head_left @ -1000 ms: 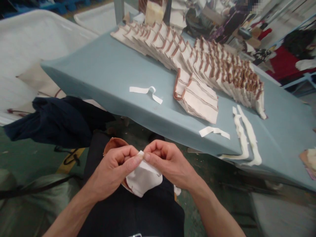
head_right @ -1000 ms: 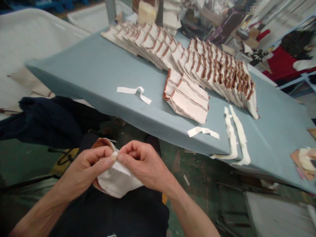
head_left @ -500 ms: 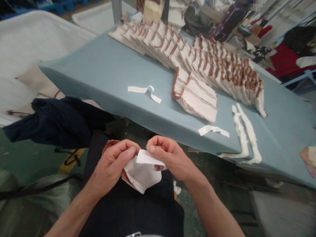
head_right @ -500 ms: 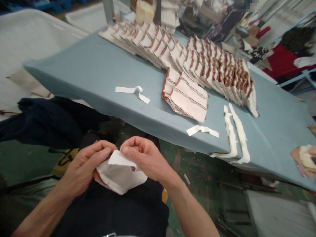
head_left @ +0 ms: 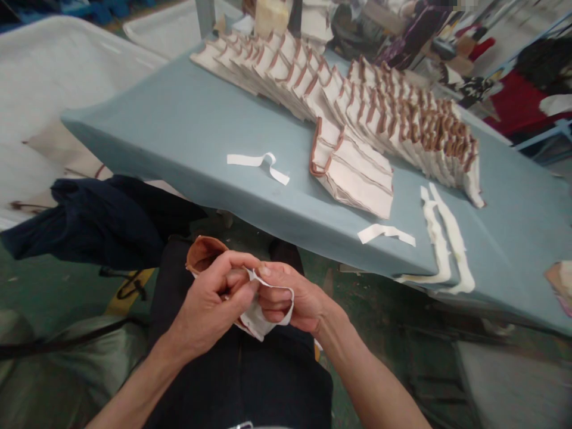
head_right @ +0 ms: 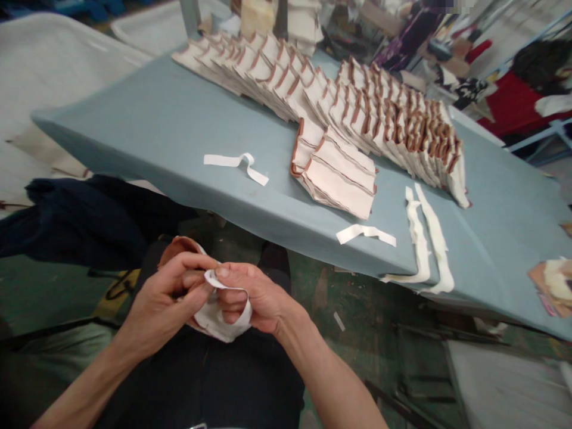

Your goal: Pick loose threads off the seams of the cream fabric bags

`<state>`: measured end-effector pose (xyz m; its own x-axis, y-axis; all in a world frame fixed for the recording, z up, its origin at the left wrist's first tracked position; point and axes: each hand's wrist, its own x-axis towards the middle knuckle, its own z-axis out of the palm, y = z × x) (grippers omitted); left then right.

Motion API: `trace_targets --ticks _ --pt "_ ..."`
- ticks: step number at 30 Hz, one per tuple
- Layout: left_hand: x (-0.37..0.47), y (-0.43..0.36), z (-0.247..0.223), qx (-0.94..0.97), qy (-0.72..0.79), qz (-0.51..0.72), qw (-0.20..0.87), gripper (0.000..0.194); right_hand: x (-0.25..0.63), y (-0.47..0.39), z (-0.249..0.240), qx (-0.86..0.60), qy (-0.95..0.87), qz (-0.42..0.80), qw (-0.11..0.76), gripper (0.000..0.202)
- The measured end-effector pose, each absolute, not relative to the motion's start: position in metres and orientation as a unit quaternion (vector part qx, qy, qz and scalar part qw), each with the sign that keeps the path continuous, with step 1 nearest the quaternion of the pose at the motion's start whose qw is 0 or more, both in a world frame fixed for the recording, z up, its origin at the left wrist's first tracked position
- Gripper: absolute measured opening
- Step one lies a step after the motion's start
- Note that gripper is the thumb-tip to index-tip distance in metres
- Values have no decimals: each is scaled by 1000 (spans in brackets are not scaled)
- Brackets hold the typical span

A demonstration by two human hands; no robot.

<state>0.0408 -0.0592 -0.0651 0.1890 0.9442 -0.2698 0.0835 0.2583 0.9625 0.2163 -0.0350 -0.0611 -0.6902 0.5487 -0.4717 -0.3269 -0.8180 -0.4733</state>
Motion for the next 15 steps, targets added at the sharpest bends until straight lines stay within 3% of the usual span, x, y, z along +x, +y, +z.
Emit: trace_targets --ticks 6,10,15 --pt "36 -54 -64 526 490 339 607 35 215 -38 -72 -295 -145 916 231 55" --pt "33 -54 -67 534 495 318 606 18 215 -39 -78 -284 -137 923 220 50" --pt "34 -55 -68 538 491 305 614 22 214 -39 -83 -278 -132 926 221 44"
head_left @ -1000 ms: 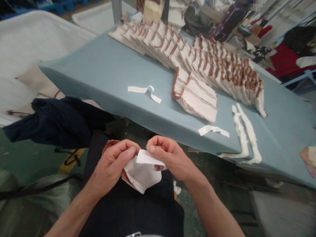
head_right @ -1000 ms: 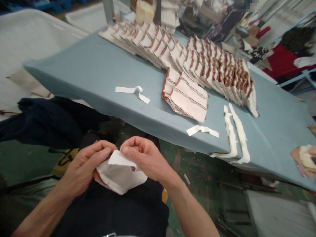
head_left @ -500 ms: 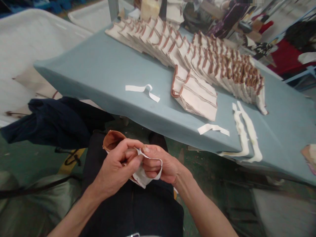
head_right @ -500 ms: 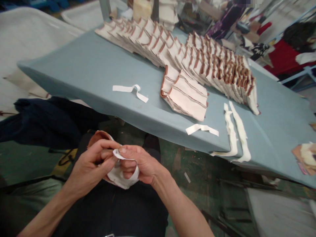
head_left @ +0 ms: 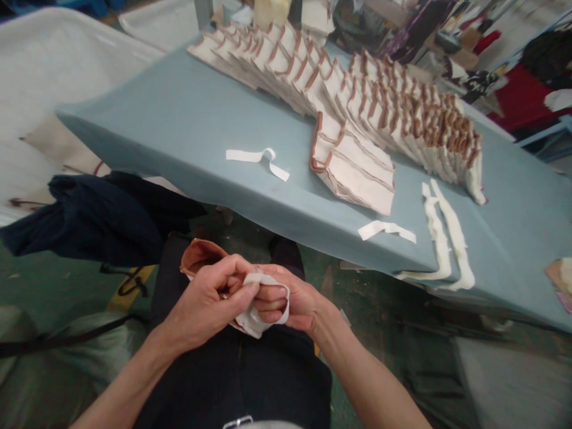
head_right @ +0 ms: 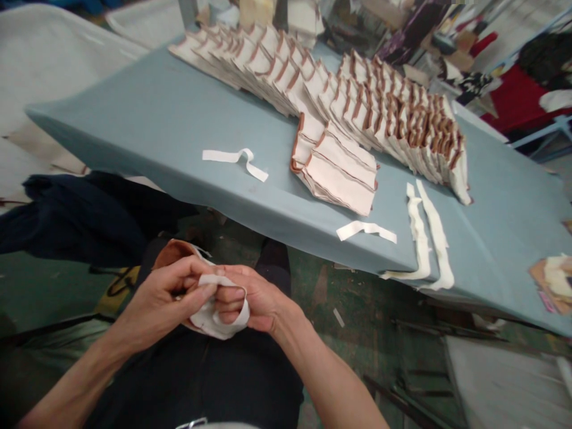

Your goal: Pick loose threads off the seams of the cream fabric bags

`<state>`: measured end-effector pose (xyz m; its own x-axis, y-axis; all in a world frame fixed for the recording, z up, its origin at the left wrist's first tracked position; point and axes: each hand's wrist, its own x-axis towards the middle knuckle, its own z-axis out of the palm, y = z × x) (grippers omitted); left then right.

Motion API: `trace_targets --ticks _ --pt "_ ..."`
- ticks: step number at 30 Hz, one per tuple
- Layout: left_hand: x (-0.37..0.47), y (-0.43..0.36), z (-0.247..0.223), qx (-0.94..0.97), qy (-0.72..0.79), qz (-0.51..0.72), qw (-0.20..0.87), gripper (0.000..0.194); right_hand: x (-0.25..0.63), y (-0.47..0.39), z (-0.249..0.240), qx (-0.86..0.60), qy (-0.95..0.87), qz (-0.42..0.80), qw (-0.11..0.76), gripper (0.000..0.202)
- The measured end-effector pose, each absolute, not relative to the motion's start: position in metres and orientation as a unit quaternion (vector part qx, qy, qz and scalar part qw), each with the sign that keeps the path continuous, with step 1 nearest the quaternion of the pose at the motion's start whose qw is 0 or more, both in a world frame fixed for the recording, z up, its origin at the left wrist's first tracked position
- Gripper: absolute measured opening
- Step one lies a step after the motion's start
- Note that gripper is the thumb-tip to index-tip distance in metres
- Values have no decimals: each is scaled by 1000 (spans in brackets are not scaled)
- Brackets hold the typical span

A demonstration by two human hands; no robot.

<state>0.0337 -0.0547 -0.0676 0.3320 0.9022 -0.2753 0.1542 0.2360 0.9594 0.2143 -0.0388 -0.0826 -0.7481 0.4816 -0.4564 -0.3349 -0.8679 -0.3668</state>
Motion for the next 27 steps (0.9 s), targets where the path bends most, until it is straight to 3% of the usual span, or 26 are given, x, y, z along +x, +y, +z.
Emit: trace_targets --ticks 5,10,15,20,24,27 --pt "32 -52 -62 490 497 292 654 30 215 -42 -84 -282 -173 918 219 55" --pt "20 -47 -56 438 493 284 696 36 249 -57 -91 -390 -316 853 144 78" --pt "15 -42 -51 413 496 279 711 38 300 -65 -100 -515 -396 746 147 67" --pt "23 -44 -39 439 522 248 688 35 300 -64 -80 -612 -499 566 236 34" --pt "27 -50 -35 471 537 234 660 32 259 -51 -64 -460 -627 504 375 37" --pt "25 -55 -38 489 542 238 640 29 232 -34 -62 -352 -643 554 394 42"
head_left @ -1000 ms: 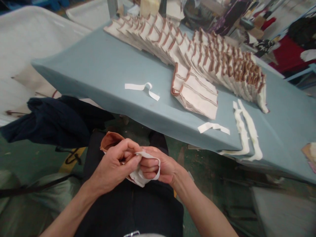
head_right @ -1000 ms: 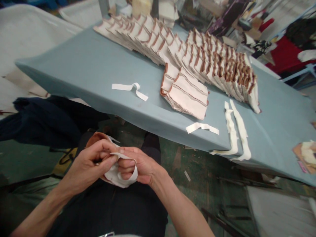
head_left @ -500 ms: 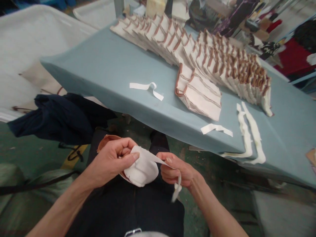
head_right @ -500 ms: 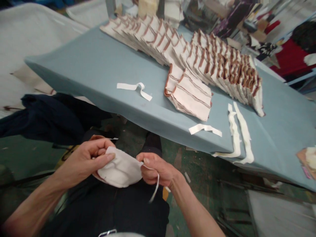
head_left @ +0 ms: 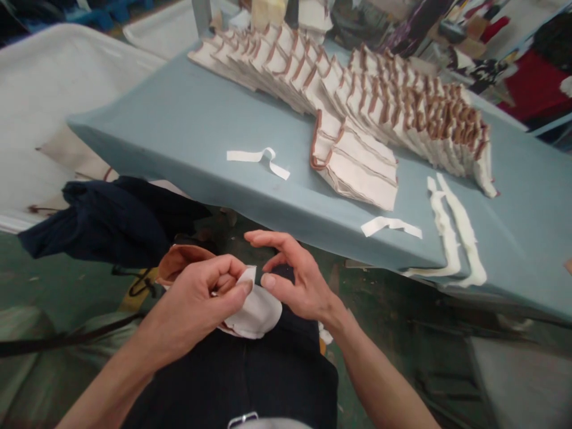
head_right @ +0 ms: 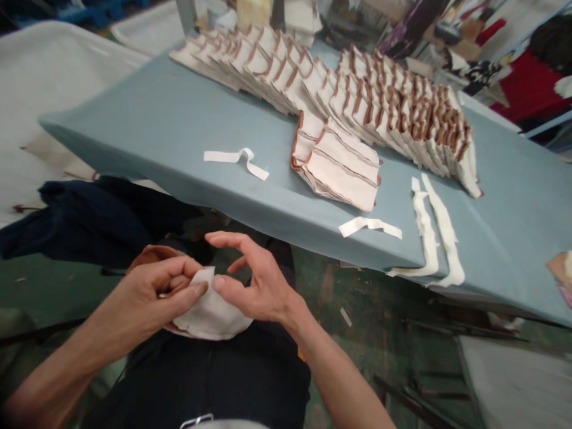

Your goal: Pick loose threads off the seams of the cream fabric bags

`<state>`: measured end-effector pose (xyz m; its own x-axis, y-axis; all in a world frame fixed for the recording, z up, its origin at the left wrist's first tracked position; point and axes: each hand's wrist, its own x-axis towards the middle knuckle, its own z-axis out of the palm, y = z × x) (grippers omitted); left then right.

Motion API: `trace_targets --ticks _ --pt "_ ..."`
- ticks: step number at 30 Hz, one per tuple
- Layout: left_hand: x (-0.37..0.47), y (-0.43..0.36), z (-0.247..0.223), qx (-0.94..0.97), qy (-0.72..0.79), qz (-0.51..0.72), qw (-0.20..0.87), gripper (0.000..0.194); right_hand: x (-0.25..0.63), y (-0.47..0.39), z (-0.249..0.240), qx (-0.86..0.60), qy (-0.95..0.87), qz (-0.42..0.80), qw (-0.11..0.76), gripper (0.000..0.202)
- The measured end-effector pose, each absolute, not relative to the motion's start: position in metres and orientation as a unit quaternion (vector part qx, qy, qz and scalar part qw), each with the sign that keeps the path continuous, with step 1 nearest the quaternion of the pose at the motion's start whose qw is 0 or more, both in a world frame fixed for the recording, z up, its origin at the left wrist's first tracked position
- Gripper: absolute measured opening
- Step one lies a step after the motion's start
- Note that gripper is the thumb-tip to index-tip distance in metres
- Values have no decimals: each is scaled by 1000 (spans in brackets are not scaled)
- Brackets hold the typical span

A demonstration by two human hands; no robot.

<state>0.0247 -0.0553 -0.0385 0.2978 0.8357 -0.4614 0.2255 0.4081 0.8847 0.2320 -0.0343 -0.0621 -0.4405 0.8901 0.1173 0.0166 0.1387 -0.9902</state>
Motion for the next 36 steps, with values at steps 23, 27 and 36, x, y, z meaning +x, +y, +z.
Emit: trace_targets --ticks 23,27,36 --pt "24 -50 -81 211 584 538 570 75 200 -95 -76 -395 -770 341 367 11" --pt "32 -42 -72 186 566 552 583 78 188 -99 -91 -423 -815 191 347 10" --pt "-11 -57 -73 385 570 437 579 58 197 -84 -96 -408 -824 158 359 17"
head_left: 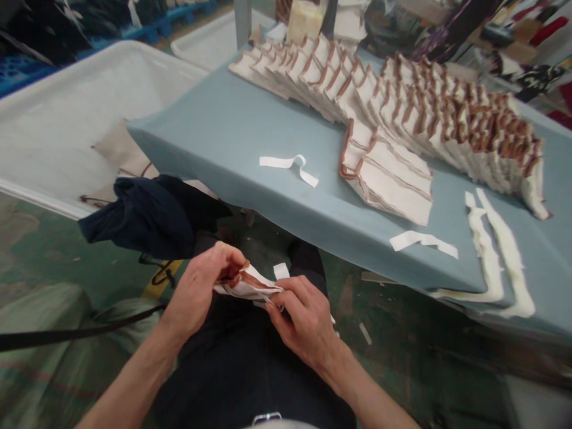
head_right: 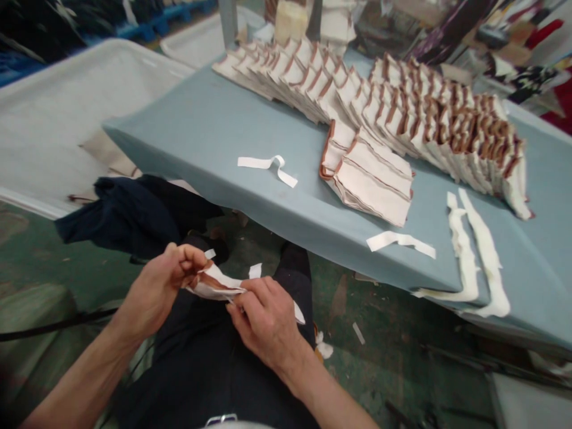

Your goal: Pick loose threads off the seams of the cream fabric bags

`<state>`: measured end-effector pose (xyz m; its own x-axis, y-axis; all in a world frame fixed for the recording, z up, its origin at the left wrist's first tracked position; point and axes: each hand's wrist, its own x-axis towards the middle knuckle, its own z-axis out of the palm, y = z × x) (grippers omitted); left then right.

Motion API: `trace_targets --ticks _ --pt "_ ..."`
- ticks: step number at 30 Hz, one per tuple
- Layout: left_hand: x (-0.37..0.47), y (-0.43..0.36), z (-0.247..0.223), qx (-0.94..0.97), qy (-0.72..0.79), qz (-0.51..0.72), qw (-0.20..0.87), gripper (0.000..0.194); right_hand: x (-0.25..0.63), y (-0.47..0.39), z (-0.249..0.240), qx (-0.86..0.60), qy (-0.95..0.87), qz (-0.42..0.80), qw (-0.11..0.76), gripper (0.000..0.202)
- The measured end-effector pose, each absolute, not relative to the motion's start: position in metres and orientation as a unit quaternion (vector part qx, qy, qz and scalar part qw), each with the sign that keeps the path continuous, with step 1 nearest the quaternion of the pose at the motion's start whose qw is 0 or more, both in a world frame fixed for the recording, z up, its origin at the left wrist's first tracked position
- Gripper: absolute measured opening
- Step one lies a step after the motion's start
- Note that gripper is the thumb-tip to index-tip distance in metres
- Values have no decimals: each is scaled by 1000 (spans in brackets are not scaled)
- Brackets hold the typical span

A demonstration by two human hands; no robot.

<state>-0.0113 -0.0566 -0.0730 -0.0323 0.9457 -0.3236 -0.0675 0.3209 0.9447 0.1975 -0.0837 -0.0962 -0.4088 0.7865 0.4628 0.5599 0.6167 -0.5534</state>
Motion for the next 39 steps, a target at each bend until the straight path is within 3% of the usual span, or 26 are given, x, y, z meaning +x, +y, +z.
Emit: trace_targets --ticks 3,5,17,23,26,31,34,39 --pt "-25 -66 -76 477 570 366 560 29 202 -87 -94 -425 -816 175 351 17" --pt "-25 -69 -77 527 564 322 548 23 203 -88 -95 -430 -811 182 353 17" --pt "-16 -62 -63 584 563 299 503 29 206 -92 -101 -422 -827 150 340 16" --pt "-19 -62 -65 601 559 287 494 37 203 -96 -104 -431 -810 209 339 17" --pt "-20 -60 -68 594 540 305 513 38 208 -96 -94 -443 -777 255 367 15" --pt "-16 -54 -68 593 527 328 513 36 218 -89 -51 -453 -770 199 403 11" --pt "-11 -50 -61 598 507 330 525 38 215 -82 -27 -411 -776 275 392 14" --pt "-6 -46 -50 563 490 342 570 35 200 -65 -18 -493 -676 449 314 24"
